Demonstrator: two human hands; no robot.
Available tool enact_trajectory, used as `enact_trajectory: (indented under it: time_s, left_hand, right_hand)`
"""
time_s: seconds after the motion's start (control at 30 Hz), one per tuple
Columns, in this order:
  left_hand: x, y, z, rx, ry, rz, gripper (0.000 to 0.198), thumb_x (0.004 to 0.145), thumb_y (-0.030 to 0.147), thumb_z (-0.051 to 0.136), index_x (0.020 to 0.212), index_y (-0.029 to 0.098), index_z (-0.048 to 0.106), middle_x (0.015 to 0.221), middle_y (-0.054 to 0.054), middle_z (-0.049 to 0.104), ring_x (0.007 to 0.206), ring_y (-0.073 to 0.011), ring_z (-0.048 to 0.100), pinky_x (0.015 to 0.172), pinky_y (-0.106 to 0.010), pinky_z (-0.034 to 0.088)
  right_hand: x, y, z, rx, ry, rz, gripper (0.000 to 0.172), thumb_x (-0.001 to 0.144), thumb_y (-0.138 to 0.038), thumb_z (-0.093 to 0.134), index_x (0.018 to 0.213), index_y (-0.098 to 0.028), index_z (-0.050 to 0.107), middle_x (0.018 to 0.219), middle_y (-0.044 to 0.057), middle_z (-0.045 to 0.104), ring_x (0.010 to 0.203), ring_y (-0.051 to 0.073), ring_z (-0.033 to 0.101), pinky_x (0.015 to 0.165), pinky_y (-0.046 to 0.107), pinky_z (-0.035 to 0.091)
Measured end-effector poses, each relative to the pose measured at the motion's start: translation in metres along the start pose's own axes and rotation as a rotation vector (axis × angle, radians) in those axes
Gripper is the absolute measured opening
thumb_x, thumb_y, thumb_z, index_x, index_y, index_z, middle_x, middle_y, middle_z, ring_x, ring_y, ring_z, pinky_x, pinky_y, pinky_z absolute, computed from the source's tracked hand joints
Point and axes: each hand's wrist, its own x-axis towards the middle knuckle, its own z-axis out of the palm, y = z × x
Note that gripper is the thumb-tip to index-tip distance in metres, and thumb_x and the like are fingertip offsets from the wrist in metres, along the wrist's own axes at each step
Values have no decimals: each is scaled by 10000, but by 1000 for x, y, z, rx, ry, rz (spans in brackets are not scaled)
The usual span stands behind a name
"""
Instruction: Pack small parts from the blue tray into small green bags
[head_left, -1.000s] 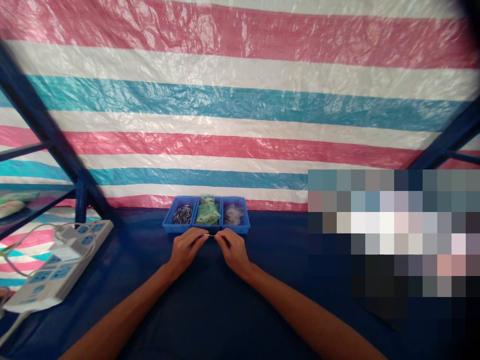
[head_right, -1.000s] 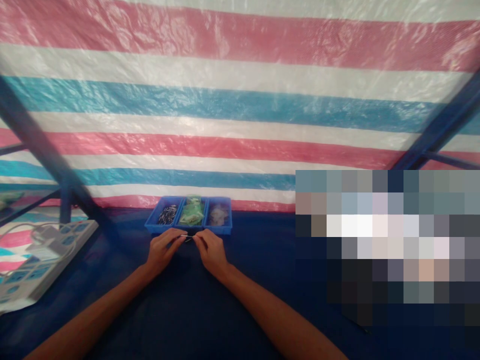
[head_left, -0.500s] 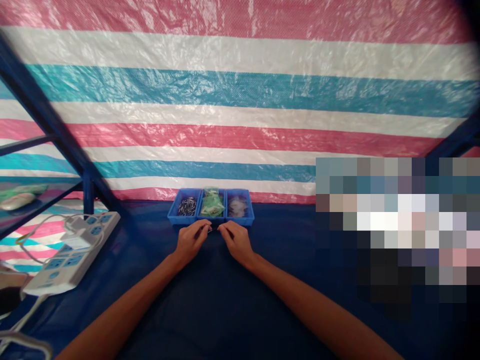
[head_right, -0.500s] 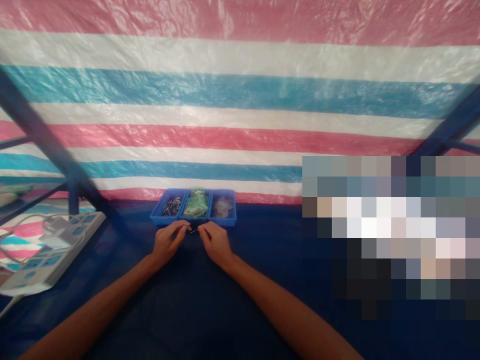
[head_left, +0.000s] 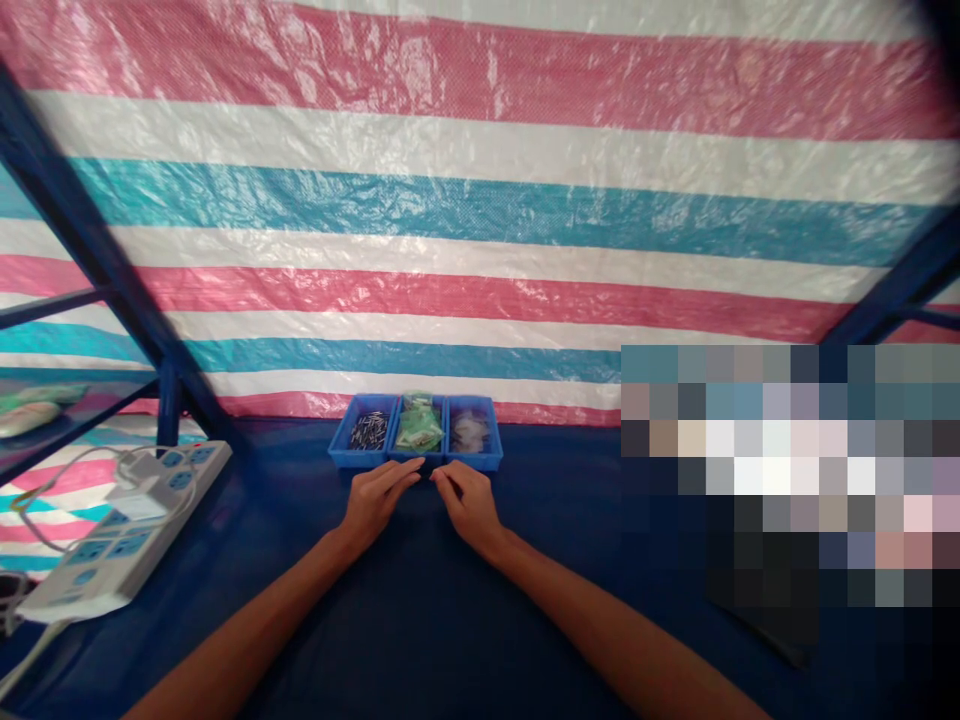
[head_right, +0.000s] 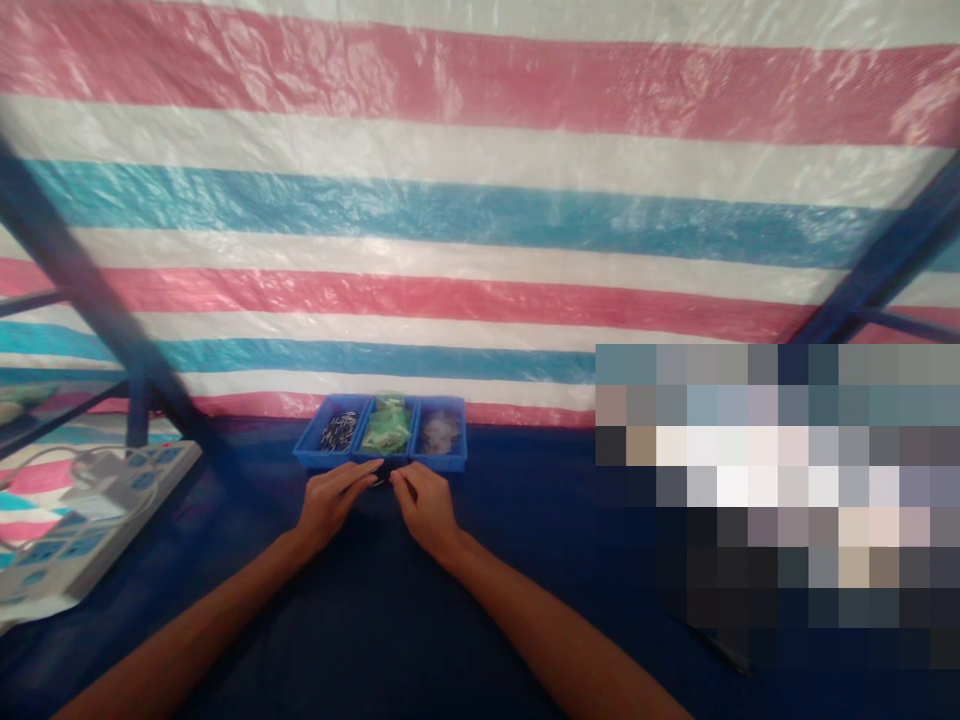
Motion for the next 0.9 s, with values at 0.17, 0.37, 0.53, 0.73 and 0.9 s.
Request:
enact_trajectory:
  time_s: [0.17,0.37,0.53,0.73,0.9]
  left_hand:
    - [3,6,-3,-4,-50,-22,276,929,210,421,1117,186,621,955,-63,669,881,-149,622,803,-261,500]
    - [5,10,-9,26,-42,-89,261,933,215,381,978,173,635,882,-60,656,841,-162,600,785,-271,473]
    - [3,9,-9,-22,-45,-97,292,939,198,345,1019,184,626,930,-61,651,879,-167,603,812,-283,468]
    - [2,5,-3,-23,-2,-114,245,926,224,405,1074,173,594,1007,-69,662,944,-172,621,839,-283,484]
    - [0,2,0,4,-30,-131,234,905,283,471,1062,188,617,980,-45,702,831,-149,672,768,-230,522]
  right_hand:
    - [0,0,0,15,14,11,283,923,-260,421,762,-179,639,706,37,622,669,155,574,658,261,421]
    - [1,0,0,16,-1,15,280,921,-258,421,752,-178,629,714,38,625,673,156,577,663,260,418]
    - [1,-2,-1,7,6,12,270,916,-241,430,745,-175,627,706,36,620,665,152,572,654,259,413]
    - [1,-1,-2,5,-13,3,259,918,-230,434,765,-167,634,731,40,630,684,149,575,673,256,420]
    - [1,1,-1,-5,-18,5,260,921,-236,432,771,-165,632,738,40,627,689,148,573,680,253,413]
